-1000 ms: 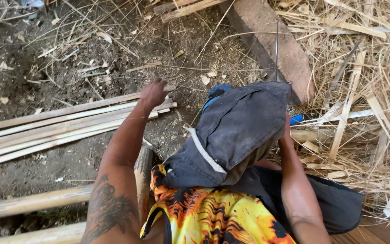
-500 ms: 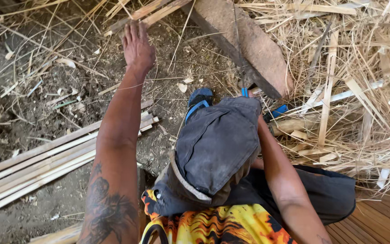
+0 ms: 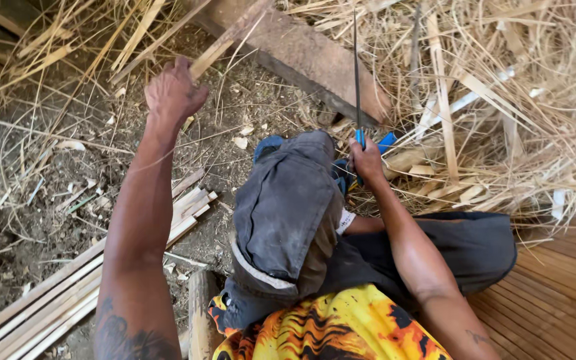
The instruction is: The person sits on the ground and uses a machete to split long bamboo poles into thin strips. They hold the pole with one hand and repeatedly strike it with the machete to separate the material, placing the finished strips aside.
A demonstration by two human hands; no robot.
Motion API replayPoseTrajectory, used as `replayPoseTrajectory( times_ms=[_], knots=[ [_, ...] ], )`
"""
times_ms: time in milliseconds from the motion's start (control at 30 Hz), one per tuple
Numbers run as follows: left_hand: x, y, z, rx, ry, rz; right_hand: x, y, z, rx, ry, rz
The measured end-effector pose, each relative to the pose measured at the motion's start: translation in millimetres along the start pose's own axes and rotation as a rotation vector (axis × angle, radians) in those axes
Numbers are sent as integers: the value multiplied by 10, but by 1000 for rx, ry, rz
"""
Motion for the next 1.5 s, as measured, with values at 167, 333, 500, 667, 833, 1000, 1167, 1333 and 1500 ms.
replayPoseTrajectory(
  times_ms=[167, 333, 500, 667, 833, 1000, 1167, 1333, 1500],
  knots=[
    [-54, 427, 232, -215, 60, 252, 152, 94, 76, -58, -134, -23],
    [-427, 832, 215, 9, 157, 56, 130, 196, 73, -86, -71, -24],
    [-739, 825, 500, 20, 204, -15, 82, 218, 56, -58, -212, -19],
    [-1056, 814, 509, -148, 389, -23, 105, 254, 18, 6, -47, 210],
    [-1358, 628, 401, 71, 886, -543, 294, 283, -192, 225, 340, 321],
    [-1657, 543, 432, 32, 869, -563, 445, 174, -504, 197, 738, 139],
    [-1761, 753, 526, -208, 388, -112, 246, 228, -690, 481, 972, -163],
    [-1501, 1146, 346, 22, 452, -205, 355, -52, -982, 108, 1038, -236],
    [-1398, 1116, 300, -8, 504, -188, 448, -56, -1181, 257, 1051, -109]
  ],
)
Point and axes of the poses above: each hand's wrist, its own y-axis away from the middle knuckle, its own x-axis out of the back of the hand, z = x × y, the point moved 1 cm from there along -y, towards the middle knuckle, and after that the axes turned 14 degrees about y, right-handed, at the moved point
